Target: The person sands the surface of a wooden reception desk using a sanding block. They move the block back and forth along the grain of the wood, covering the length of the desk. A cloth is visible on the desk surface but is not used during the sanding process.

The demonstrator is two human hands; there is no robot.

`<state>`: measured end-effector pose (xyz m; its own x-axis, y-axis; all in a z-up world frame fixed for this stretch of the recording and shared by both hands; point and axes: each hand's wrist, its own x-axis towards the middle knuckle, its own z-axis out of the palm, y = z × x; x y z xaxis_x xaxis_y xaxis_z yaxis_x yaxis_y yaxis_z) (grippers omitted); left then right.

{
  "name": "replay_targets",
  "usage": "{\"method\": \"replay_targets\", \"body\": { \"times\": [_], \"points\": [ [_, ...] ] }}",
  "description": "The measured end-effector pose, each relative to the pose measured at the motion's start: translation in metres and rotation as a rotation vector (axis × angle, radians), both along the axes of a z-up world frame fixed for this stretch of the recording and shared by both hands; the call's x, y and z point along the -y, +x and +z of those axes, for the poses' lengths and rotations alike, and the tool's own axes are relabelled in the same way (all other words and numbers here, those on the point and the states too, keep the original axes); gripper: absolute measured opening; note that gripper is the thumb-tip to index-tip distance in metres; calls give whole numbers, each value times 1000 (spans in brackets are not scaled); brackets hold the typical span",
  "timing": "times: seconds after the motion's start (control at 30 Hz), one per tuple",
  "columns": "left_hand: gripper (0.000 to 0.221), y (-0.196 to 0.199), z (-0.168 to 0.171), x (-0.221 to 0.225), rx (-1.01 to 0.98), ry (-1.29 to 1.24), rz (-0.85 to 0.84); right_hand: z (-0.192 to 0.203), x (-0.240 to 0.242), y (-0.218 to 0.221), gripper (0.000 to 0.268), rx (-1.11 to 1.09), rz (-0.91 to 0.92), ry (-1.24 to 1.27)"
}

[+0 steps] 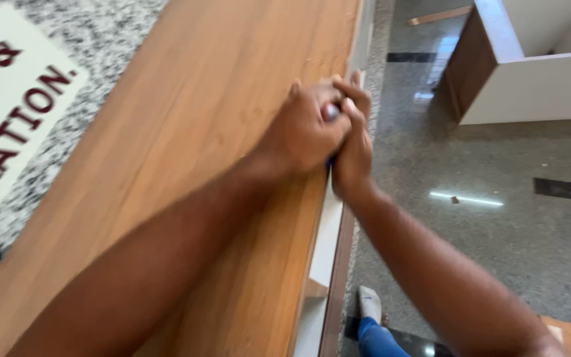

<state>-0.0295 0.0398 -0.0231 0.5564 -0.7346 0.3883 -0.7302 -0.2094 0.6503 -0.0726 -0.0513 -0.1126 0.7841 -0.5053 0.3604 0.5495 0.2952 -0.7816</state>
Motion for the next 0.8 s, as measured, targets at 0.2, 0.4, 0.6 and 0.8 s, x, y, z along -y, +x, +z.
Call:
{"method": "replay_targets", "body": {
  "times": [0.2, 0.4, 0.6, 0.8],
  "points": [
    [27, 51, -26, 24, 12, -131, -74, -20, 38, 40, 40, -5, -12, -141],
    [27, 37, -13, 28, -122, -14, 72, 9, 34, 27, 35, -102, 143, 93],
    [31, -12, -1, -14, -92, 51, 37, 11, -7, -21, 34, -202, 123, 130],
    [48, -18, 1, -28, -4, 100, -28, 8, -21, -28, 33, -56, 43, 46]
  ]
}}
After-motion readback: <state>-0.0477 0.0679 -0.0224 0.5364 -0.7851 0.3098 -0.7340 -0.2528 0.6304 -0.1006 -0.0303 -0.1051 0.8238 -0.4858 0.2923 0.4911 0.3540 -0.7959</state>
